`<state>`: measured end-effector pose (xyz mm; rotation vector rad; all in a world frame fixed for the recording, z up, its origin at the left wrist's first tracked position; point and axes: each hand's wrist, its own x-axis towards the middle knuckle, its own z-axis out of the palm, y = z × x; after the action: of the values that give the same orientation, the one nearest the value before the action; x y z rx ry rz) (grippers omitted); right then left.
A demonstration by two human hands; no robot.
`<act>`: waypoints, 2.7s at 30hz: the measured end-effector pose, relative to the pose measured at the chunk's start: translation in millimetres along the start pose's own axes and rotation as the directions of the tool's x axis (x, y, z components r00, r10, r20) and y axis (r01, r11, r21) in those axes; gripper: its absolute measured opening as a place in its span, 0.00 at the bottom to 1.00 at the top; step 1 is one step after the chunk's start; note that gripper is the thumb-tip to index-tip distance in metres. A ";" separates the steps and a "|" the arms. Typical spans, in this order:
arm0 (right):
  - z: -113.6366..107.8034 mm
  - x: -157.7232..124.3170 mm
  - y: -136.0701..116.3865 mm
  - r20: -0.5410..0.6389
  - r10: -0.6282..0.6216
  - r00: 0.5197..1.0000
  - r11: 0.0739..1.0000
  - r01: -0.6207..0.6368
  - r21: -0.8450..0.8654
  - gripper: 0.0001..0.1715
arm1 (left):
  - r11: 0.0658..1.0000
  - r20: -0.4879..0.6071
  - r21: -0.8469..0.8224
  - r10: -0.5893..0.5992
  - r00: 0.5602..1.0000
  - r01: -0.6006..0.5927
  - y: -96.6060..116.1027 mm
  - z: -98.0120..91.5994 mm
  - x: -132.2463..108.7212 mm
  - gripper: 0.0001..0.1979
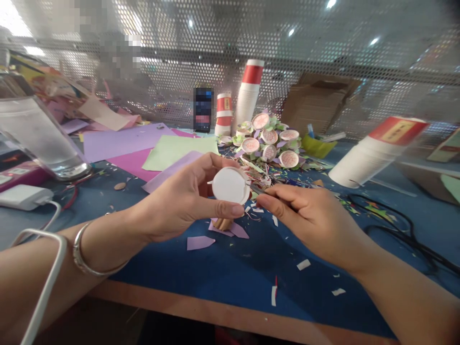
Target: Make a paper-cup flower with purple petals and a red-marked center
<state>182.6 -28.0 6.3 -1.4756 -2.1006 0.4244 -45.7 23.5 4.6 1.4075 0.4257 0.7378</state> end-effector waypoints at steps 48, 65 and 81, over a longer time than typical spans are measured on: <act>6.6 -3.9 3.8 -0.019 -0.267 0.963 0.945 0.258 -0.200 0.22 | 0.911 -0.056 -0.187 -0.384 0.922 0.368 -3.6 0.6 2.1 0.05; 1.4 -3.6 2.9 0.045 -0.246 0.968 0.953 0.250 -0.170 0.19 | 0.942 -0.039 0.043 -0.332 0.943 0.333 1.2 -1.5 2.0 0.11; -1.9 -4.5 1.8 0.126 -0.156 0.980 0.980 0.170 -0.108 0.26 | 0.930 0.051 0.020 -0.367 0.929 0.366 2.1 -6.8 5.3 0.11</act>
<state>186.2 -31.6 5.8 -1.3577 -2.3551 0.3357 -46.9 32.1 6.5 1.3043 0.6303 0.3918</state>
